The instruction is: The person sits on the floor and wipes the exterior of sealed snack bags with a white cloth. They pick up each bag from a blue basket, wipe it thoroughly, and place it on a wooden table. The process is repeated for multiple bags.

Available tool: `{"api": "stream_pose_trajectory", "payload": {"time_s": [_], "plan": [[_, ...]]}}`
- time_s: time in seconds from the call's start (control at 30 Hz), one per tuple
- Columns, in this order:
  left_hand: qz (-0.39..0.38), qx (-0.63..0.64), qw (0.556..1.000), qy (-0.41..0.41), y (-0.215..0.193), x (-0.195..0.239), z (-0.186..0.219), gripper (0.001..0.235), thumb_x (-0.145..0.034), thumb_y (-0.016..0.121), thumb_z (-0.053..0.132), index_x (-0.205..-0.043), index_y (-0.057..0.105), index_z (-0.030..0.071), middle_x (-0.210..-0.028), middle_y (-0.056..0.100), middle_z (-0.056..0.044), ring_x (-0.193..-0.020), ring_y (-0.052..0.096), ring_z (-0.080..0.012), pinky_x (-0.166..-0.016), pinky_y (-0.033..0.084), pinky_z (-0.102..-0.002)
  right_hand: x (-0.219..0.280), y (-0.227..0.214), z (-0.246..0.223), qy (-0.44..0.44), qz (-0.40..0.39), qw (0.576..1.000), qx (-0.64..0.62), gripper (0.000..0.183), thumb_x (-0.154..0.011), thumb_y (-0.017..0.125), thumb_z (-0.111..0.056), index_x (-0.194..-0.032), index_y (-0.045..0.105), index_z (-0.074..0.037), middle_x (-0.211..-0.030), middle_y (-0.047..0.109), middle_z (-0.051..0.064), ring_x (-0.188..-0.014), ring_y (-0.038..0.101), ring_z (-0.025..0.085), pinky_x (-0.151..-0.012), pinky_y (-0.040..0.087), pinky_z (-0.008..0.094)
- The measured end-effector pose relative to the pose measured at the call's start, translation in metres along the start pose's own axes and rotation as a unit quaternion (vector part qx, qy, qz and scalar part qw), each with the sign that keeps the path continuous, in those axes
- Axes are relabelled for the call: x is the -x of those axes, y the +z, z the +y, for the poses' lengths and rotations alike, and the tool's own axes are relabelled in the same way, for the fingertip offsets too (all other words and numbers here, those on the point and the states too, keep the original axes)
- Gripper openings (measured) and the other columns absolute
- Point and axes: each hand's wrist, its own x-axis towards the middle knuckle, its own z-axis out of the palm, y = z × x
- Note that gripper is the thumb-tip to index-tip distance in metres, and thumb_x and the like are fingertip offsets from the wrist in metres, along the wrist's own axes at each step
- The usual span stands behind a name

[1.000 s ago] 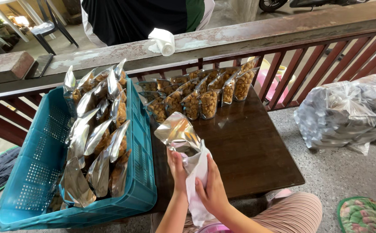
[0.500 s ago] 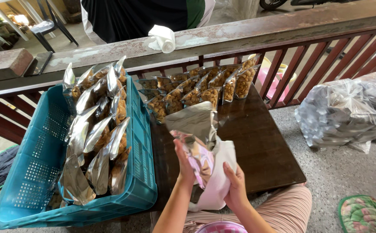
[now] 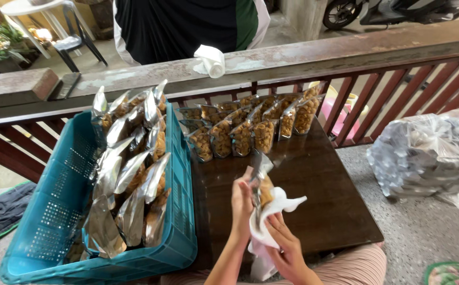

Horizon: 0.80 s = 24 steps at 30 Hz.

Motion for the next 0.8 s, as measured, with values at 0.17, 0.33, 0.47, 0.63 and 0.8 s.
{"api": "stream_pose_trajectory", "payload": {"time_s": [0.17, 0.33, 0.47, 0.63, 0.8], "plan": [[-0.096, 0.029, 0.995, -0.001, 0.007, 0.009, 0.008, 0.091, -0.095, 0.046, 0.070, -0.152, 0.041, 0.000, -0.140, 0.060, -0.013, -0.129, 0.057, -0.0202, -0.110, 0.044, -0.033, -0.043, -0.004, -0.001, -0.016, -0.067, 0.994, 0.087, 0.061, -0.092, 0.058, 0.000, -0.151, 0.043, 0.005, -0.165, 0.032, 0.023, -0.158, 0.014, 0.042, -0.124, 0.015, 0.049], [-0.108, 0.012, 0.993, -0.053, 0.006, 0.020, 0.013, 0.093, -0.086, 0.067, 0.065, -0.148, 0.041, 0.002, -0.136, 0.059, -0.013, -0.128, 0.055, -0.0217, -0.110, 0.043, -0.037, -0.085, 0.000, 0.024, 0.129, 0.057, 0.977, -0.162, 0.052, -0.101, 0.044, -0.007, -0.151, 0.044, 0.005, -0.165, 0.037, 0.022, -0.147, 0.038, 0.042, -0.120, 0.032, 0.041], [-0.059, 0.116, 0.989, -0.070, 0.003, 0.008, 0.002, 0.088, -0.079, 0.077, 0.057, -0.143, 0.042, 0.008, -0.127, 0.062, -0.012, -0.118, 0.061, -0.0231, -0.103, 0.048, -0.040, -0.070, 0.020, 0.026, 0.162, 0.057, 0.981, -0.091, 0.047, -0.103, 0.048, -0.015, -0.146, 0.044, 0.004, -0.148, 0.049, 0.021, -0.138, 0.052, 0.034, -0.114, 0.039, 0.040], [-0.024, 0.138, 0.990, 0.013, -0.006, -0.022, -0.011, 0.078, -0.089, 0.078, 0.050, -0.144, 0.043, 0.006, -0.125, 0.060, -0.011, -0.115, 0.059, -0.0200, -0.101, 0.048, -0.035, -0.009, 0.037, 0.037, 0.121, 0.044, 0.991, 0.033, 0.049, -0.103, 0.053, -0.015, -0.144, 0.042, 0.008, -0.139, 0.050, 0.025, -0.126, 0.051, 0.034, -0.105, 0.040, 0.044], [-0.023, 0.208, 0.975, -0.069, 0.002, -0.031, -0.016, 0.067, -0.092, 0.071, 0.051, -0.137, 0.045, 0.010, -0.121, 0.059, -0.007, -0.112, 0.059, -0.0221, -0.094, 0.050, -0.040, 0.027, 0.016, 0.083, 0.341, 0.110, 0.933, -0.040, 0.031, -0.103, 0.054, -0.017, -0.128, 0.062, -0.001, -0.095, 0.071, 0.010, -0.084, 0.065, 0.016, -0.073, 0.054, 0.029]]}}
